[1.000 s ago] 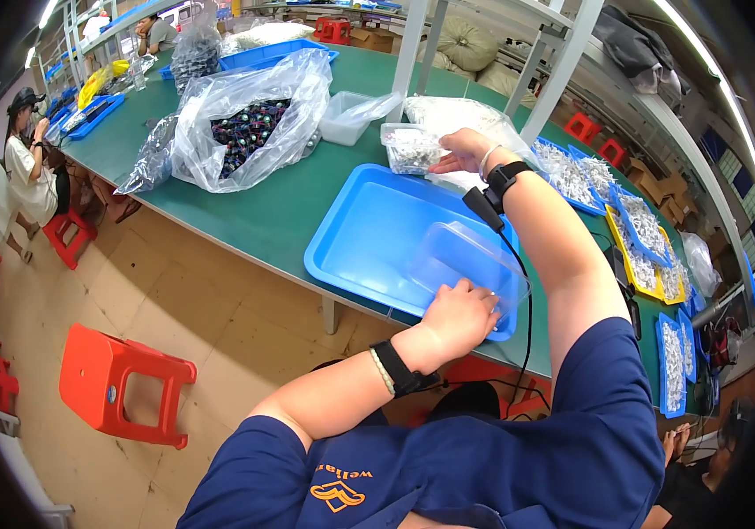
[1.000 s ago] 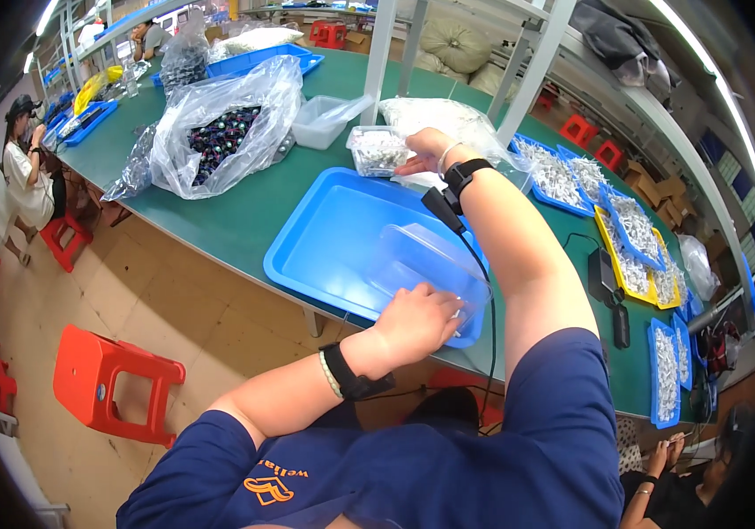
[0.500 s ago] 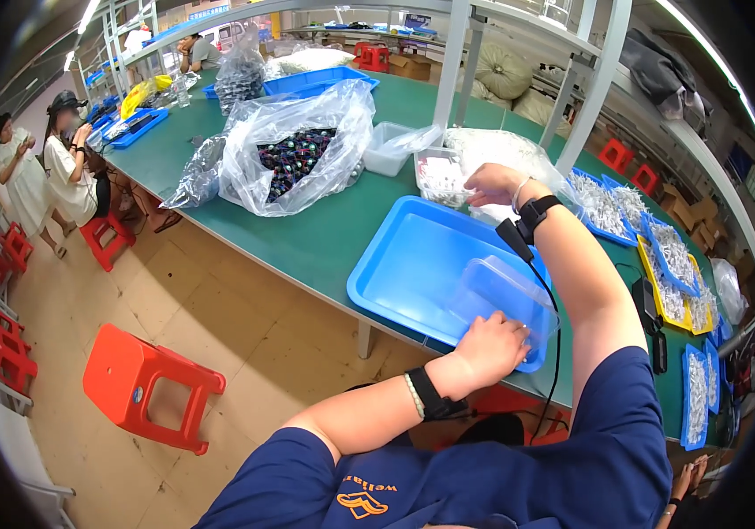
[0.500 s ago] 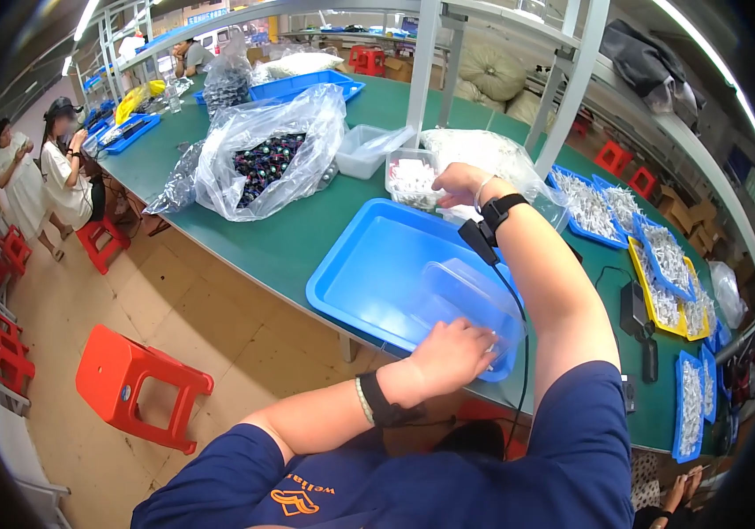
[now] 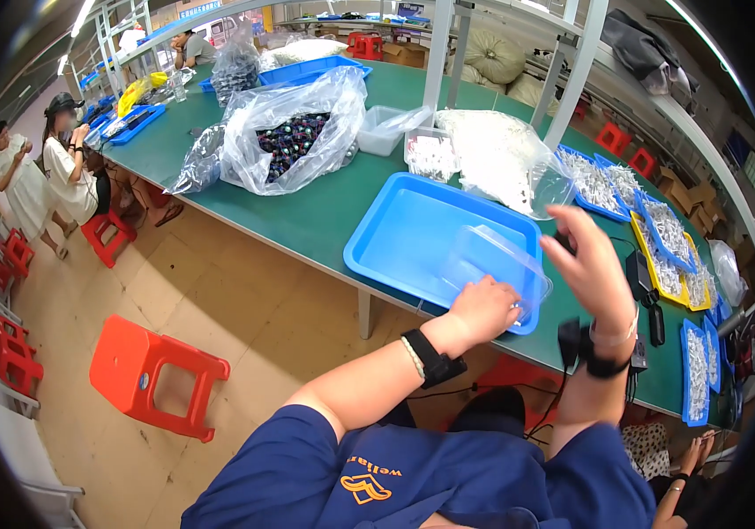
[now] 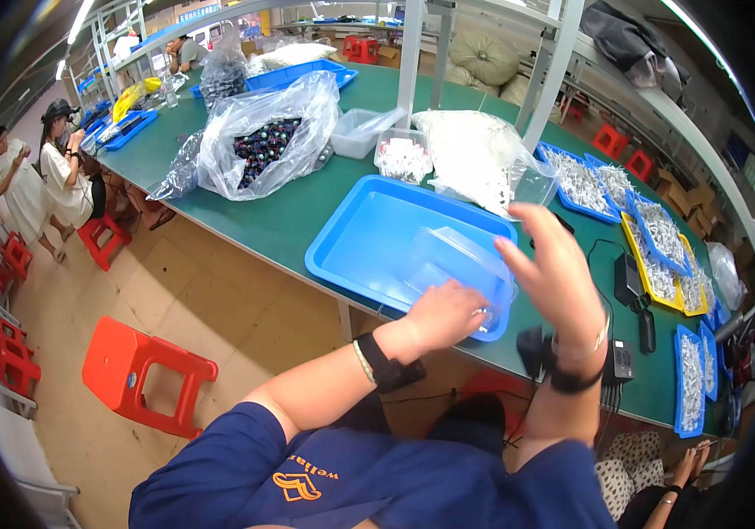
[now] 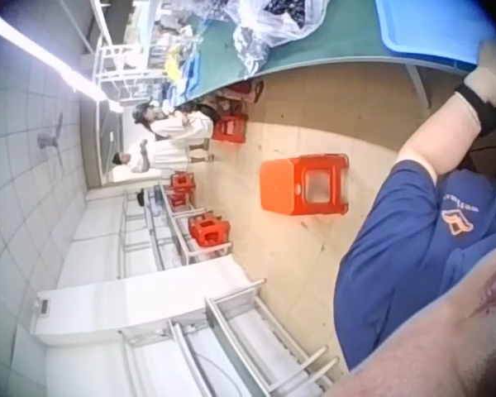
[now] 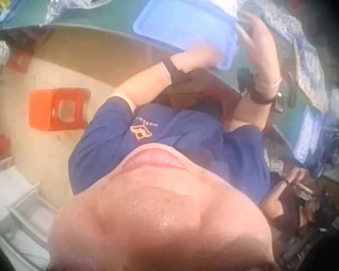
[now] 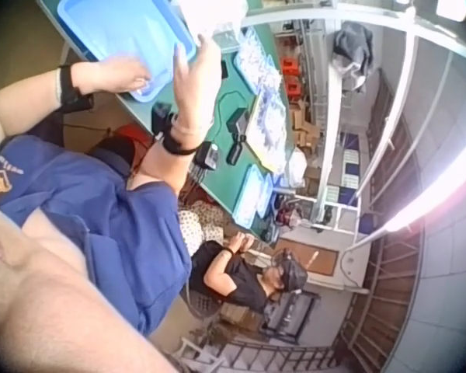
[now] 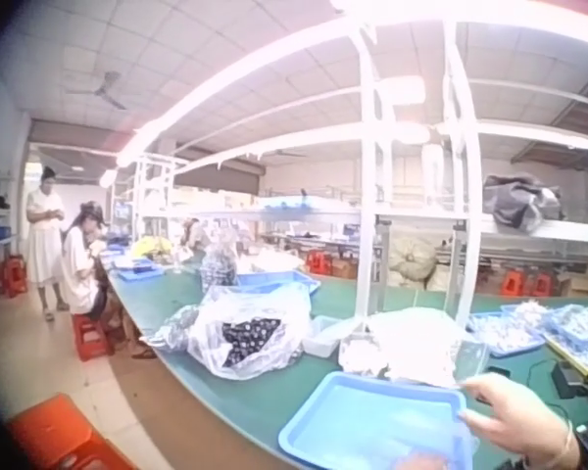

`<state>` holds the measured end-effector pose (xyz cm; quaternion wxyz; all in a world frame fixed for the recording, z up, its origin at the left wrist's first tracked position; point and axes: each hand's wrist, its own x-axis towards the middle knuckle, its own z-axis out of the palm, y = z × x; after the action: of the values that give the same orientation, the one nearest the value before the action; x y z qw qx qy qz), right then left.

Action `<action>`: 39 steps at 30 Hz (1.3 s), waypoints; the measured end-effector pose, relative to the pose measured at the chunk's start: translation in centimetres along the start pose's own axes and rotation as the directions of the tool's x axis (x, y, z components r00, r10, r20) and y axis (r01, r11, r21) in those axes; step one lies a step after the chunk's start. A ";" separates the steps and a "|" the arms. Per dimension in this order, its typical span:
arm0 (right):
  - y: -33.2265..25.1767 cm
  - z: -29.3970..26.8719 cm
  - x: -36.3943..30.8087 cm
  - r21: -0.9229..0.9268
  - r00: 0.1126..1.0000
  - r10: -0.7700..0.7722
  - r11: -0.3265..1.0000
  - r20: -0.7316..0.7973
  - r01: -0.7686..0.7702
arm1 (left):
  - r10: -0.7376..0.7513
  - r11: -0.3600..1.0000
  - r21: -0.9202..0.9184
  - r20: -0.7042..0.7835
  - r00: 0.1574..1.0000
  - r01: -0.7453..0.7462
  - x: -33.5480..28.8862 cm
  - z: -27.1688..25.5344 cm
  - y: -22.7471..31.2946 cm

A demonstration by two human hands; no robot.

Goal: The person picks up white plastic pieces from a container and places them onto a blue tray before picking up a black electronic device to connect a cable to it.

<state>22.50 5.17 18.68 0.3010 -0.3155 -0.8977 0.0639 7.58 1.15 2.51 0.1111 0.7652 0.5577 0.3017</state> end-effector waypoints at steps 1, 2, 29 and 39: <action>0.1 0.8 -2.6 -0.027 0.995 0.060 0.998 -0.083 -0.063 | -0.019 1.000 0.000 0.035 0.999 0.019 0.2 -0.3 0.0; 0.3 1.8 -5.0 -0.055 0.978 0.124 0.989 -0.167 -0.134 | -0.032 0.999 -0.005 0.074 0.997 0.032 0.3 -0.4 0.1; 3.4 11.5 -9.1 0.174 0.923 0.247 0.964 -0.294 -0.202 | -0.037 0.942 -0.336 -0.034 0.999 0.024 -0.4 -4.5 -1.7; 2.5 10.8 -10.1 0.156 0.939 0.247 0.964 -0.241 -0.214 | -0.014 0.965 -0.261 -0.083 0.996 -0.008 -2.9 -5.0 -2.2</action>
<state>23.86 1.87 4.09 0.4252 -0.4042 -0.8017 0.1145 2.36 -1.63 4.40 0.1879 0.7299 0.5183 0.4042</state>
